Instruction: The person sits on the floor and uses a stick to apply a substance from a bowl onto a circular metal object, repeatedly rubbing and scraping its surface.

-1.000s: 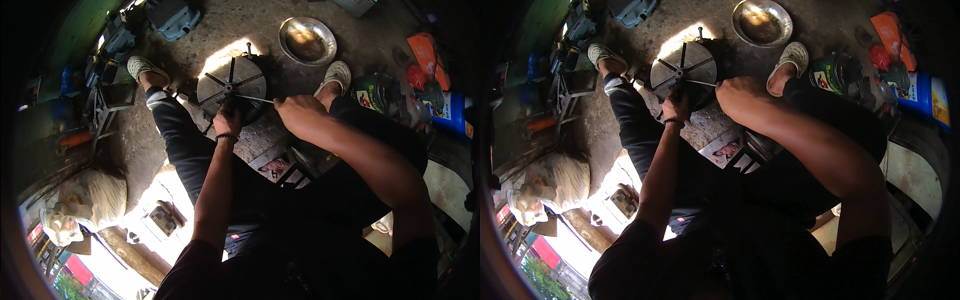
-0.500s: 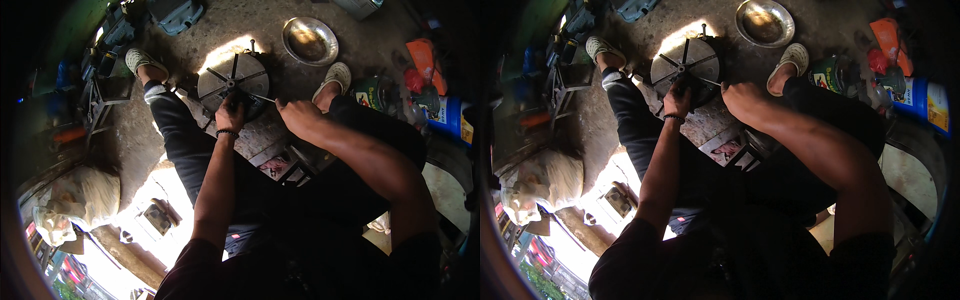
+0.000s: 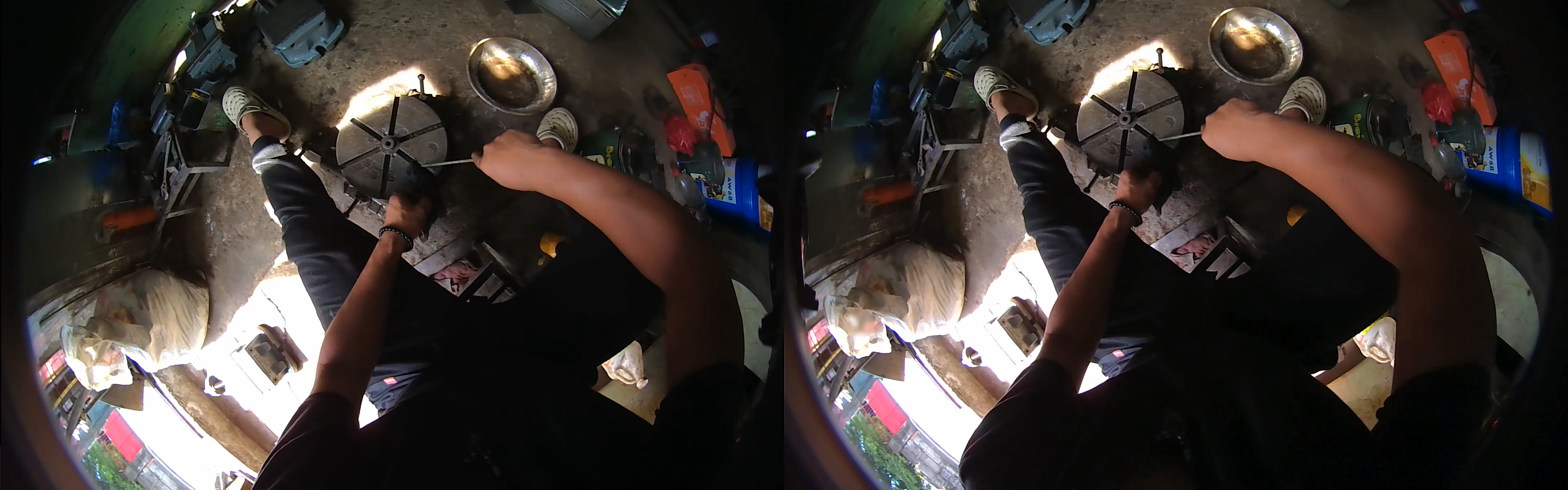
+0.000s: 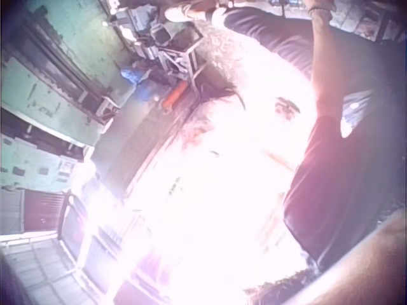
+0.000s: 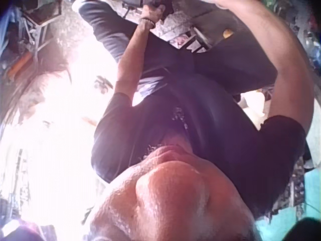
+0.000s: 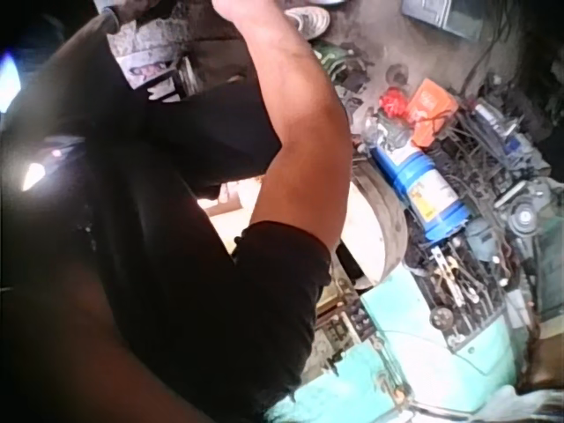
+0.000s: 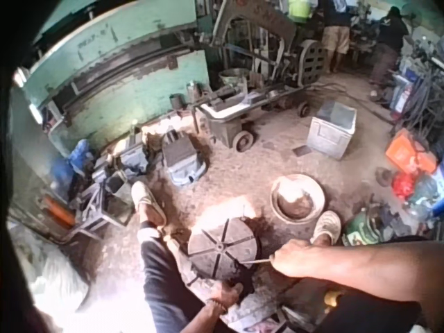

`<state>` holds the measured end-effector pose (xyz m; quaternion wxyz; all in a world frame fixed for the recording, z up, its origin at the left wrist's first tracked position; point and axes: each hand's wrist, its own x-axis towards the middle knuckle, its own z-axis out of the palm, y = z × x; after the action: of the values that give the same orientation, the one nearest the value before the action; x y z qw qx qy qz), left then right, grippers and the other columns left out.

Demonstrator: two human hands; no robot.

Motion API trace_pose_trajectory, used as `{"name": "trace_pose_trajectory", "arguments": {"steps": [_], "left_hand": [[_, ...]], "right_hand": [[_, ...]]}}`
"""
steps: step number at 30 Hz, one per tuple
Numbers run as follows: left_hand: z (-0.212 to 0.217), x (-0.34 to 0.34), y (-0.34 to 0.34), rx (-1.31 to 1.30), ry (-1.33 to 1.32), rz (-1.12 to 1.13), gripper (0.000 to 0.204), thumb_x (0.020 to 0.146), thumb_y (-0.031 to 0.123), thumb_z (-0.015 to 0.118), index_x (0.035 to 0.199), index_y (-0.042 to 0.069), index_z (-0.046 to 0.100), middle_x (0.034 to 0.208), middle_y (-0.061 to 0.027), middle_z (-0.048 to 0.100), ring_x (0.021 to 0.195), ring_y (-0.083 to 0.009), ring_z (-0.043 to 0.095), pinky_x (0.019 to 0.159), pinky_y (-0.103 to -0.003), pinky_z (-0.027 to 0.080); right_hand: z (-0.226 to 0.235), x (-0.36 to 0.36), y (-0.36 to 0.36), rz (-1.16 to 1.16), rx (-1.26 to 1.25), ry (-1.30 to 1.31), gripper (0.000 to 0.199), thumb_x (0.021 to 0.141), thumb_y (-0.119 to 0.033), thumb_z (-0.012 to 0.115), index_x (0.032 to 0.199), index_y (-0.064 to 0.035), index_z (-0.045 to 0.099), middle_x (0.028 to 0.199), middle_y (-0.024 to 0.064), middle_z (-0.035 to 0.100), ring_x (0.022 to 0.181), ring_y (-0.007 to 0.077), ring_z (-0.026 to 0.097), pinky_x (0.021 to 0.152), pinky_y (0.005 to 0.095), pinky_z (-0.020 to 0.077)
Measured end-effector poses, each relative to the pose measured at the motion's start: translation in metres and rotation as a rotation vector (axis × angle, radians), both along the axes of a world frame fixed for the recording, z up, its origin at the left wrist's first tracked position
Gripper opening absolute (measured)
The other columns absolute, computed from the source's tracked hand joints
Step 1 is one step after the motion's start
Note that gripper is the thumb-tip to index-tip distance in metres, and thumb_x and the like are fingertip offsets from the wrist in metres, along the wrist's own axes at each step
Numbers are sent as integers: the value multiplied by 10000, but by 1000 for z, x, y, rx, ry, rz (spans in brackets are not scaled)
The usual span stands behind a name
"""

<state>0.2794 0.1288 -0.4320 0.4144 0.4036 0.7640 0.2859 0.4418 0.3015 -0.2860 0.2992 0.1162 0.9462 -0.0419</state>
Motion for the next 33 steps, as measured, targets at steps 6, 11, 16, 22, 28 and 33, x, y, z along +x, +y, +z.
{"name": "trace_pose_trajectory", "arguments": {"steps": [6,11,16,22,28,33], "left_hand": [[2,22,0,87,84,-264,274,830,241,559,996,43,650,944,-203,665,899,-386,634,783,-427,509],[5,28,-7,81,94,-273,309,820,260,598,1061,78,661,980,-193,676,924,-367,649,808,-414,518],[32,23,0,110,92,9,364,787,227,634,1125,91,642,1022,-209,671,993,-351,644,838,-404,521],[25,-18,13,230,247,218,403,771,218,605,1148,77,631,995,-201,680,970,-346,659,834,-393,520],[3,-29,23,187,318,223,406,766,212,600,1147,74,630,987,-214,677,952,-356,659,820,-399,520],[4,-33,23,256,260,250,405,759,213,604,1139,75,635,996,-218,676,956,-354,659,824,-397,521]], "right_hand": [[5,31,-17,-58,-40,12,322,944,-181,438,908,21,687,844,135,704,778,302,698,657,436,566],[17,53,-19,-245,-124,0,285,917,-104,434,1110,-17,626,891,170,688,831,332,687,711,443,556],[44,52,-29,-388,-143,-34,499,850,19,429,1334,-62,518,923,186,675,849,339,680,745,437,546],[47,27,-26,-392,-159,89,462,840,15,447,1294,-13,529,910,204,671,841,345,682,736,423,550],[-8,6,-29,-363,-106,222,290,940,-91,425,1156,18,585,804,175,670,725,342,682,583,440,548],[-17,-9,-31,-392,-101,184,338,914,-81,442,1214,19,561,785,169,671,718,324,687,583,433,553]]}}
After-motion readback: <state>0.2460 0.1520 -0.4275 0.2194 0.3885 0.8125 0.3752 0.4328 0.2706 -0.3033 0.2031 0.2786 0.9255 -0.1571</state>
